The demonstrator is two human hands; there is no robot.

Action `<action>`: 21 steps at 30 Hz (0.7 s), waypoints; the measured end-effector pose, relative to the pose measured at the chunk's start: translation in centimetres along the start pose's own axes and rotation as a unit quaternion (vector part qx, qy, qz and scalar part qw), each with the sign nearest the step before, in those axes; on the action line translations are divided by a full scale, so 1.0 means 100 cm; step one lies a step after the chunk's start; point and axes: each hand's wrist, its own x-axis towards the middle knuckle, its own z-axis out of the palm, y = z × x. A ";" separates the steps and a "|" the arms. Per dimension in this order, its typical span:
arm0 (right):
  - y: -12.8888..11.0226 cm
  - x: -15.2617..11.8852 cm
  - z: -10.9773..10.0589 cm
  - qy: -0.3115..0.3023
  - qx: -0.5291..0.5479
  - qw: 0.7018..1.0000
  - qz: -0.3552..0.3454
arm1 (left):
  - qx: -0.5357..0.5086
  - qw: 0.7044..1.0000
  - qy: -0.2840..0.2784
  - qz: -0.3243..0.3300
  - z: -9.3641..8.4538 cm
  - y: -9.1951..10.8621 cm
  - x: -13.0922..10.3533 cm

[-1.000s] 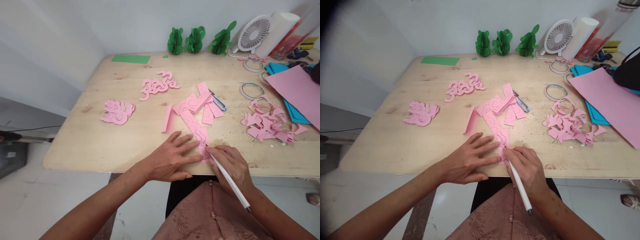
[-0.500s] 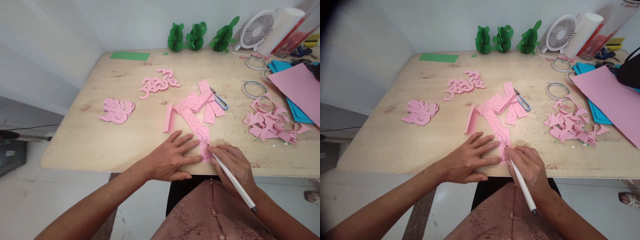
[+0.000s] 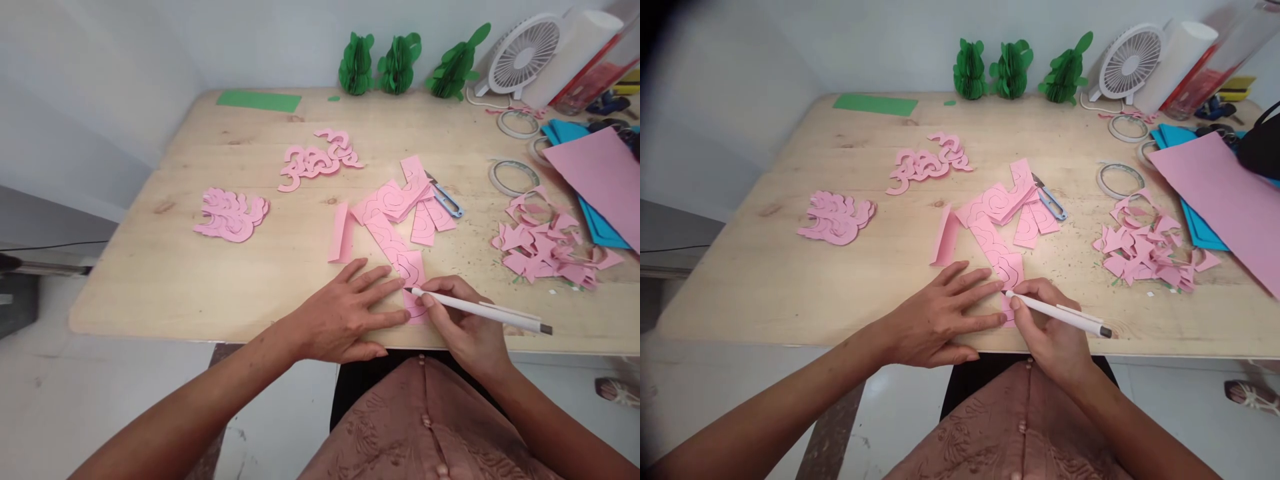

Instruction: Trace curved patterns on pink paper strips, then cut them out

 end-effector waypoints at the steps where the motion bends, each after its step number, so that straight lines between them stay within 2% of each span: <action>1: 0.000 0.001 0.000 0.000 -0.004 1.000 0.000 | -0.002 1.000 0.000 0.001 0.000 0.000 0.000; 12: -0.001 -0.001 0.003 0.005 -0.059 0.998 -0.005 | -0.011 1.000 0.000 -0.002 -0.001 0.000 0.000; 21: -0.001 0.001 0.004 -0.003 -0.064 0.998 -0.019 | -0.012 1.000 0.000 -0.002 -0.001 0.000 0.000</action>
